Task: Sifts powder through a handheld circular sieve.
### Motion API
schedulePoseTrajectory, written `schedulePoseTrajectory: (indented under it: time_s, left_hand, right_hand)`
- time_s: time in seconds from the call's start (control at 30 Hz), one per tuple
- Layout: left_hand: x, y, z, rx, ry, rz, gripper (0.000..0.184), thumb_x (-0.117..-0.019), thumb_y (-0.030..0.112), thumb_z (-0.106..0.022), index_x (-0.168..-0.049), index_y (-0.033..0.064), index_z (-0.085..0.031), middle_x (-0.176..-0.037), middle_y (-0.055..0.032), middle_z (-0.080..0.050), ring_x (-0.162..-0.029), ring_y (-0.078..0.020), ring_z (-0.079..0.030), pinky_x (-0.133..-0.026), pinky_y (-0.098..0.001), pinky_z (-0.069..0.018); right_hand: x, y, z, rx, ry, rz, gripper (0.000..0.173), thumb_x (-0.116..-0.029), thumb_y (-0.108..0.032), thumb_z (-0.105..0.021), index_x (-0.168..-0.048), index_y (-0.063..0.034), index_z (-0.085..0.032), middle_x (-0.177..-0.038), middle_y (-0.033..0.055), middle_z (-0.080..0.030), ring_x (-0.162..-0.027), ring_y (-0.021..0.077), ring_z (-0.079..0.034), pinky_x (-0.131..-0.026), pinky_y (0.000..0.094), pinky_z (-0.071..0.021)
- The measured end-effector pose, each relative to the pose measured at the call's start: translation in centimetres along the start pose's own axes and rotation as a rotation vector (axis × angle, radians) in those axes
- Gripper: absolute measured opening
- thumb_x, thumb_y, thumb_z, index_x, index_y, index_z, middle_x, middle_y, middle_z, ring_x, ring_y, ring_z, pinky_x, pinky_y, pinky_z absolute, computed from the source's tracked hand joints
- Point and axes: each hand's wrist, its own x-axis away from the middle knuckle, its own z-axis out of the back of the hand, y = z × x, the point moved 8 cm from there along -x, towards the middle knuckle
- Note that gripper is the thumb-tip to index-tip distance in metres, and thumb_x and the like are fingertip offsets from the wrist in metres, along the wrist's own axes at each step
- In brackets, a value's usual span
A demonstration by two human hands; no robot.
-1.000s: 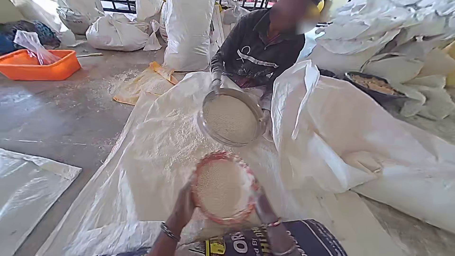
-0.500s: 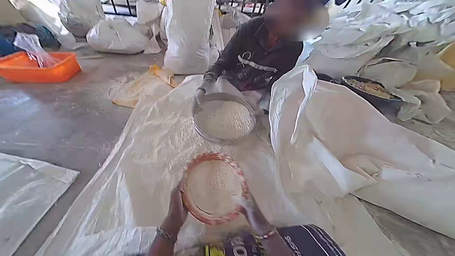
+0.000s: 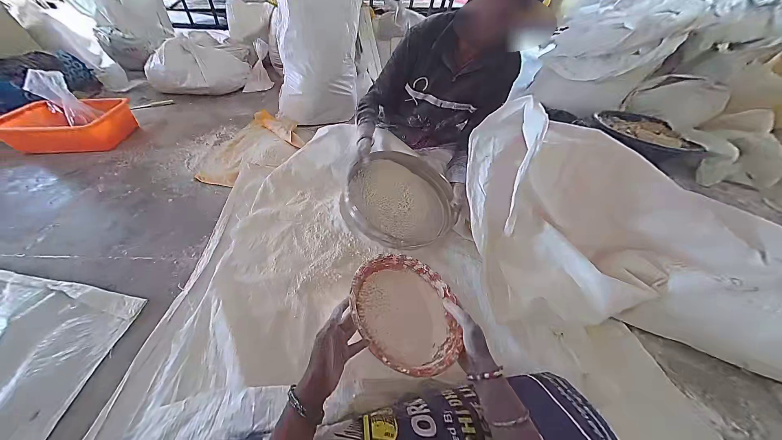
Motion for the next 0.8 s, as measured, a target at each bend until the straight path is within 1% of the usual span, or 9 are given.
schedulePoseTrajectory:
  time_s: [0.07,0.17,0.3,0.37,0.47,0.53,0.6,0.7,0.8]
  left_hand:
    - [-0.2,0.3,1.1,-0.002,0.168,-0.032,0.045,-0.1116,0.031,-0.02,-0.138,0.007,-0.047,-0.101,-0.0071,-0.07,-0.086,-0.017,-0.07,-0.072,-0.0361,-0.0586]
    - [-0.7,0.5,2.5,0.016,0.307,-0.078,0.043,-0.1119,0.033,-0.027,-0.137,0.0083,-0.051,-0.114,-0.0068,-0.065,-0.099,-0.0131,-0.065,-0.083,-0.0341,-0.0557]
    - [0.1,0.0,-0.3,-0.069,-0.039,0.046,0.058,-0.1103,0.041,-0.011,-0.157,0.0093,-0.026,-0.13,-0.015,-0.062,-0.105,-0.0247,-0.068,-0.083,-0.0434,-0.0584]
    - [-0.4,0.3,0.8,-0.044,0.073,-0.004,0.052,-0.111,0.035,-0.015,-0.148,0.0061,-0.038,-0.111,-0.0093,-0.066,-0.09,-0.0179,-0.068,-0.074,-0.0368,-0.0582]
    - [-1.5,0.5,3.4,0.069,0.235,-0.095,0.041,-0.1119,0.029,-0.027,-0.133,0.0055,-0.053,-0.11,-0.0077,-0.068,-0.097,-0.0153,-0.067,-0.082,-0.0354,-0.0572]
    - [-1.0,-0.2,2.0,-0.001,0.119,-0.019,0.041,-0.1105,0.031,-0.026,-0.136,0.0083,-0.048,-0.108,-0.0071,-0.066,-0.09,-0.0163,-0.067,-0.074,-0.036,-0.0575]
    - [-0.4,-0.5,-0.1,-0.005,-0.094,0.074,0.053,-0.1081,0.032,-0.024,-0.156,0.0092,-0.028,-0.136,-0.0144,-0.057,-0.112,-0.0261,-0.066,-0.089,-0.046,-0.0572]
    - [-1.1,0.0,1.8,-0.002,0.182,0.02,0.042,-0.1112,0.031,-0.027,-0.138,0.0066,-0.049,-0.109,-0.0082,-0.067,-0.09,-0.0168,-0.068,-0.075,-0.0355,-0.0576]
    - [-0.7,-0.3,1.6,-0.062,0.163,0.036,0.042,-0.1114,0.029,-0.028,-0.144,0.0071,-0.042,-0.113,-0.01,-0.065,-0.093,-0.0173,-0.066,-0.076,-0.0362,-0.057]
  right_hand:
    - [1.1,0.1,-1.0,0.045,-0.069,0.004,0.046,-0.1017,-0.01,-0.047,-0.143,0.0105,-0.043,-0.13,0.0188,-0.059,-0.111,0.0117,-0.06,-0.096,0.0285,-0.0502]
    - [3.0,0.1,-4.3,0.146,-0.228,0.016,0.082,-0.085,-0.015,-0.067,-0.153,0.0096,-0.027,-0.136,0.022,-0.057,-0.118,0.0138,-0.062,-0.099,0.0288,-0.0525]
    - [0.8,-0.6,0.2,0.092,-0.011,0.009,0.049,-0.1055,-0.011,-0.044,-0.15,0.0084,-0.037,-0.142,0.0199,-0.054,-0.122,0.0121,-0.056,-0.104,0.0278,-0.0467]
    - [0.9,-0.5,-0.7,0.057,-0.074,0.028,0.052,-0.102,-0.011,-0.045,-0.151,0.0048,-0.036,-0.137,0.0124,-0.056,-0.114,0.0038,-0.058,-0.094,0.0211,-0.0499]
    - [1.8,0.5,-4.0,0.118,-0.24,0.045,0.077,-0.0878,-0.016,-0.062,-0.152,0.0069,-0.028,-0.128,0.0144,-0.06,-0.105,0.0063,-0.065,-0.087,0.0236,-0.0572]
    - [0.5,0.3,-2.0,0.161,-0.085,0.03,0.052,-0.0963,-0.01,-0.055,-0.143,0.0084,-0.042,-0.117,0.0131,-0.063,-0.096,0.0059,-0.064,-0.082,0.024,-0.0549]
    - [-0.7,0.2,0.4,0.095,0.035,-0.041,0.047,-0.1047,-0.012,-0.047,-0.148,0.0041,-0.042,-0.136,0.0157,-0.058,-0.114,0.0102,-0.06,-0.099,0.0274,-0.0491]
    - [0.9,0.3,-2.1,0.086,-0.077,-0.004,0.061,-0.096,-0.01,-0.054,-0.151,0.0041,-0.033,-0.132,0.0149,-0.057,-0.109,0.0092,-0.062,-0.089,0.0264,-0.0545]
    - [1.2,0.4,-2.7,0.13,-0.105,0.005,0.069,-0.0925,-0.01,-0.059,-0.153,0.0063,-0.03,-0.137,0.0204,-0.055,-0.114,0.0127,-0.061,-0.094,0.0284,-0.054]
